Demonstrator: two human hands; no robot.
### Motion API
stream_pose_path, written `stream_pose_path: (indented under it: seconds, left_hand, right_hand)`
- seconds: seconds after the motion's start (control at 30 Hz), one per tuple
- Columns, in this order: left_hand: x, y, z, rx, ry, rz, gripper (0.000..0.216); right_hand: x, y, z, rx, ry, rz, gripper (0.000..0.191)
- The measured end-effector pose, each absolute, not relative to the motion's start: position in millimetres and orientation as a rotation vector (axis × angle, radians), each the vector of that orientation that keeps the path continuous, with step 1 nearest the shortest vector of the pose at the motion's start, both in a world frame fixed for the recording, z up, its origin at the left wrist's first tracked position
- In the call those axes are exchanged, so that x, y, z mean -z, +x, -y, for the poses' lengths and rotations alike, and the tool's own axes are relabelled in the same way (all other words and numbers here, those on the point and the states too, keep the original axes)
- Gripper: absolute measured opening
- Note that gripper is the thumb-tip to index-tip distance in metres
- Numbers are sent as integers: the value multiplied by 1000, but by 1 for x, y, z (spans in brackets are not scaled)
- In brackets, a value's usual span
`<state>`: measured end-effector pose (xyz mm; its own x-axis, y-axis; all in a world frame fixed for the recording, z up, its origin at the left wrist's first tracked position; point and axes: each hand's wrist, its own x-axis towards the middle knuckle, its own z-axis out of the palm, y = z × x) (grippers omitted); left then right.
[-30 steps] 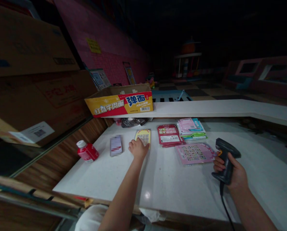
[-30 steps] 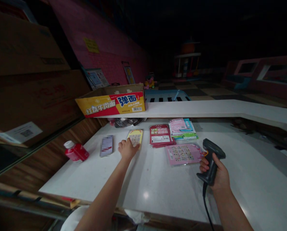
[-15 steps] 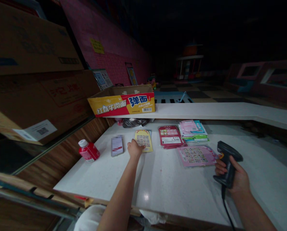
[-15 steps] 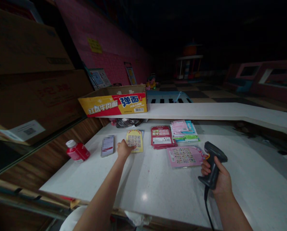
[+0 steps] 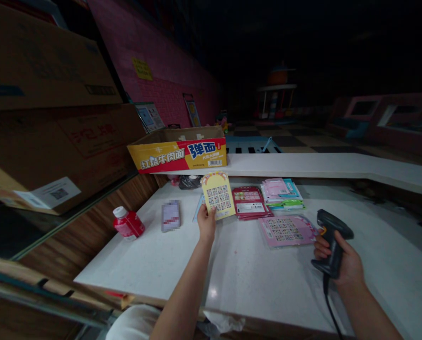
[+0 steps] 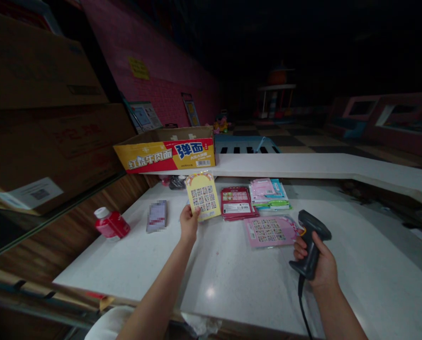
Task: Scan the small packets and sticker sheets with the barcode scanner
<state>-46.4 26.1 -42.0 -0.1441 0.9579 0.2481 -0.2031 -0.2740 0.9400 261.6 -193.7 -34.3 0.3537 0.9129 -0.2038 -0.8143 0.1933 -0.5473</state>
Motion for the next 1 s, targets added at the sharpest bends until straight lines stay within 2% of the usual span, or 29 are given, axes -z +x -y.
stream_pose_path:
  seconds: [0.13, 0.33, 0.77, 1.0]
  left_hand:
    - [58, -35, -27, -1703, 1111, -856, 46]
    - [68, -34, -27, -1669, 1090, -839, 46]
    - [64, -34, -19, -1661, 1047, -839, 45]
    - [65, -34, -18, -1680, 1079, -860, 39]
  right_hand:
    - [35, 258, 192, -1171, -759, 213, 35]
    - [36, 246, 183, -1126, -996, 359, 40]
    - [-4, 161, 186, -1222, -1324, 914, 54]
    - [-5, 142, 183, -1247, -1386, 1048, 47]
